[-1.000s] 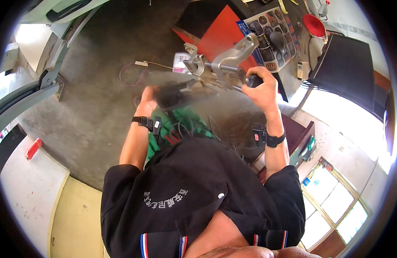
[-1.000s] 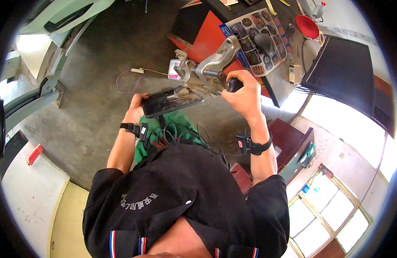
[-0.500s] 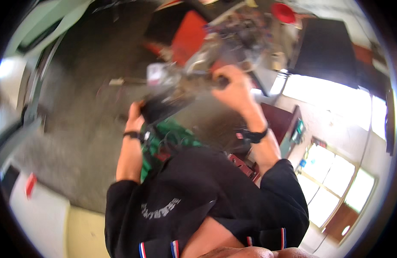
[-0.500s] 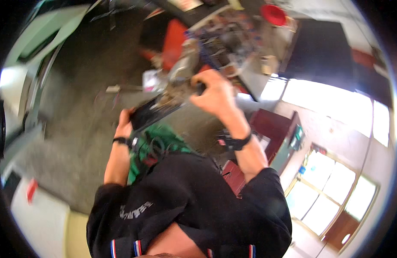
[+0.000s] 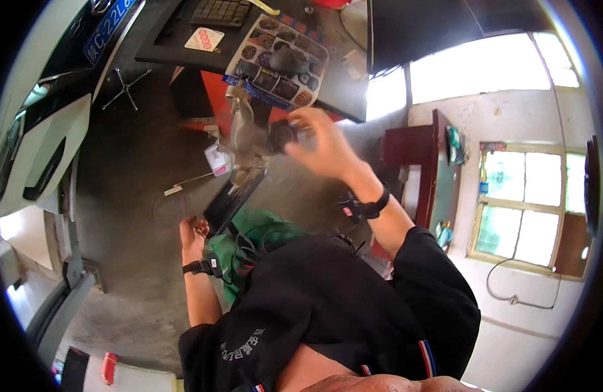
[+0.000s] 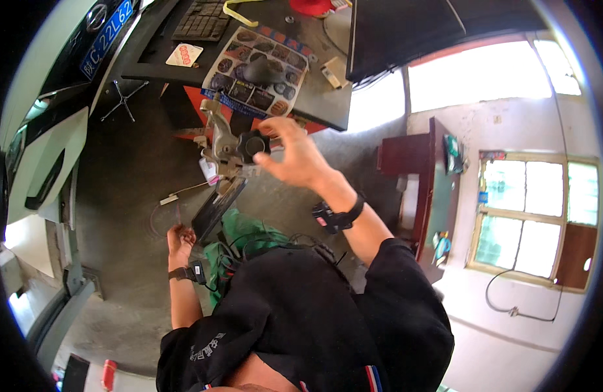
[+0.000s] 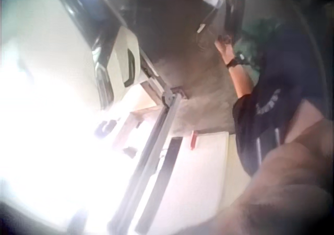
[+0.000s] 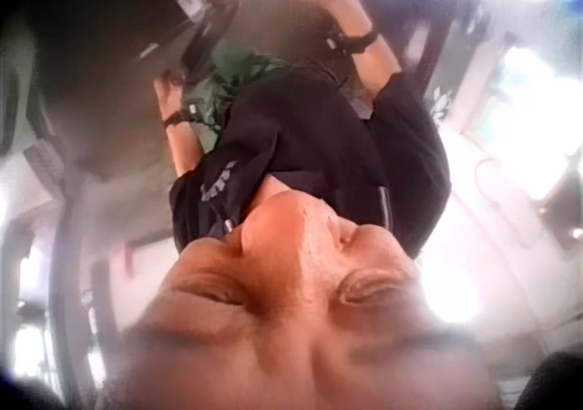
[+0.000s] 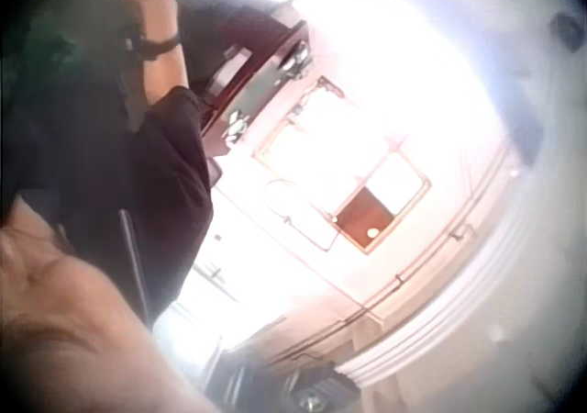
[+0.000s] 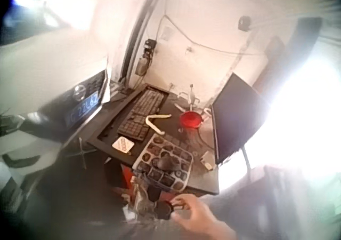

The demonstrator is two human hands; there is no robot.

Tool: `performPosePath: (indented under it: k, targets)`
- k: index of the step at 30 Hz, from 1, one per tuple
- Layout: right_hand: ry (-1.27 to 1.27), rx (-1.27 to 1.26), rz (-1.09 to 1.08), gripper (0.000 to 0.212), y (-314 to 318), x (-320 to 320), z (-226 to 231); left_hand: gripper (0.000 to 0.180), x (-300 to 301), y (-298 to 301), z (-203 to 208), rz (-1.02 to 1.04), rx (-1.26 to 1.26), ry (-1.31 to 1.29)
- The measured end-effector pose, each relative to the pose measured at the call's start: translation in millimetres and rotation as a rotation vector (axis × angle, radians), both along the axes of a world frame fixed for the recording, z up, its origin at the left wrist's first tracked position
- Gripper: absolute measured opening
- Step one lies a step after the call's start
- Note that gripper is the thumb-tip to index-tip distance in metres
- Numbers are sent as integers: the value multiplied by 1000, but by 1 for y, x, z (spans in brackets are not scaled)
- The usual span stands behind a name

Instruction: The person operates a computer keyboard and mouse to interact with software, then moves between a car and a console to remove and reattach alignment targets to the wheels by hand.

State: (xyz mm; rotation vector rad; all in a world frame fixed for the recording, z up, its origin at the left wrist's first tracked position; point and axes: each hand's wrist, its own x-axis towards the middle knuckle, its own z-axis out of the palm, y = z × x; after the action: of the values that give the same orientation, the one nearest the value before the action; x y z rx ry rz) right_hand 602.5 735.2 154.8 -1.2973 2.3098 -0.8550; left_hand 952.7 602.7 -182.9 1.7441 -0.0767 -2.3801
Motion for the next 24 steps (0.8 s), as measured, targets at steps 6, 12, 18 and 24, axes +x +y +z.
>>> performPosePath:
  k: [6,12,18,24]
  targets:
    - [94,94,-523,36,89,-50,-55,13,101,-14,9,-21,-185,-100]
    - [127,379,-728,50,130,-93,-148,14,173,-17,48,-162,-464,-206]
    - [88,262,-963,76,76,-103,-179,17,229,2,103,87,-380,-238]
    - [110,44,-935,67,74,-130,-249,18,285,60,115,73,-503,-71]
